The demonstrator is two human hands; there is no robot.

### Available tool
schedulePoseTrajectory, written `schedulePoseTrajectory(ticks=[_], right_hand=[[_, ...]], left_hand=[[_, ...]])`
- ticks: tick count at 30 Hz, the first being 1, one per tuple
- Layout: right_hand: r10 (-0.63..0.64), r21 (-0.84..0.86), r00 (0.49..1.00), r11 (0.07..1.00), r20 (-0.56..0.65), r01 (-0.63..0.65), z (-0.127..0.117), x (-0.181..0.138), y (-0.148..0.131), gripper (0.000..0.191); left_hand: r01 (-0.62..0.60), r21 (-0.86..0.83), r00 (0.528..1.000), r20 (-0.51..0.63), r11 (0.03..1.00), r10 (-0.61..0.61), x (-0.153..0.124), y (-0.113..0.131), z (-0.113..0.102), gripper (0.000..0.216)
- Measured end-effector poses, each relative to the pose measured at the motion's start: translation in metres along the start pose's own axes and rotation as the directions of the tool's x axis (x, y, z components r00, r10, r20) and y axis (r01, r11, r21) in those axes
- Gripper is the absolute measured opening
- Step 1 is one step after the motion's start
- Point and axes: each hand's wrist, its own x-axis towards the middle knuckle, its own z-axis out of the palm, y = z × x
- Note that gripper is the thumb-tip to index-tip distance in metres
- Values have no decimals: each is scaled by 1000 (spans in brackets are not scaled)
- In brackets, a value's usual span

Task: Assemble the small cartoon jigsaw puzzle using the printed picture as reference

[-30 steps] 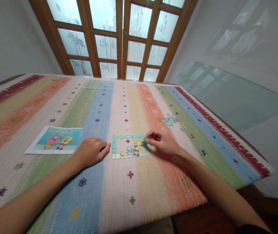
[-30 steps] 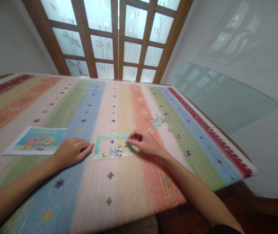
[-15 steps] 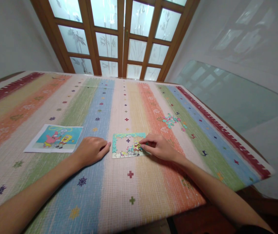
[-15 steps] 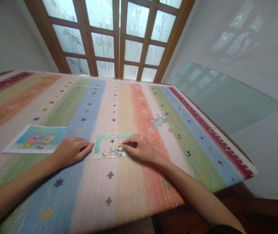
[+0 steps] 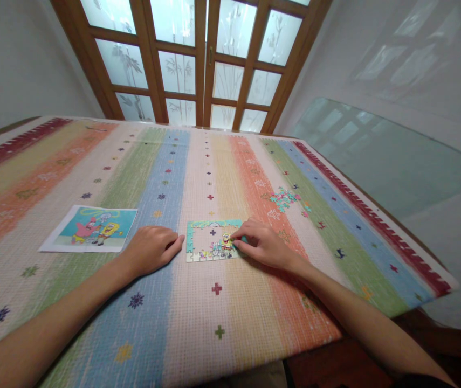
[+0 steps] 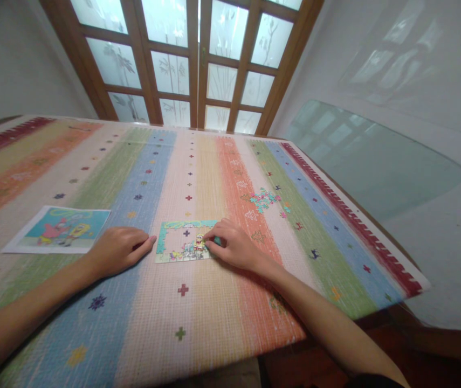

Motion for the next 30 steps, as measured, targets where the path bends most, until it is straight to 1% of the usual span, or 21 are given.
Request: schedulePoseTrajectory(ticks=[5, 9, 12, 16, 22, 28, 30], right_hand=[[-129, -49, 991, 991, -42, 127, -3, 0, 3, 15], [-252, -53, 968, 966, 14, 252, -8, -1, 3, 17], [-307, -54, 951, 949, 46, 309, -11, -1, 2, 17], [-332, -72, 940, 938, 84, 338, -11, -2, 2, 18], [-320, -101, 939, 938, 124, 333, -10, -1, 1, 21], [-363, -127, 926, 919, 101, 374, -10, -1, 0, 22], [-366, -133, 924, 916, 110, 378, -10, -1, 0, 22]], left_hand=[[-7, 1, 1000, -6, 1000, 7, 1, 1, -2, 55], [-9, 7, 1000, -9, 1000, 9, 1, 1, -2, 56], [-8, 5, 1000, -7, 1000, 8, 1, 0, 0, 56], [-4, 0, 1000, 2, 1000, 4, 0, 0, -1, 55], [-6, 1, 1000, 1, 1000, 6, 0, 0, -2, 55], [-8, 4, 1000, -3, 1000, 8, 1, 0, -1, 55], [-6, 1, 1000, -3, 1000, 6, 0, 1, -1, 55]])
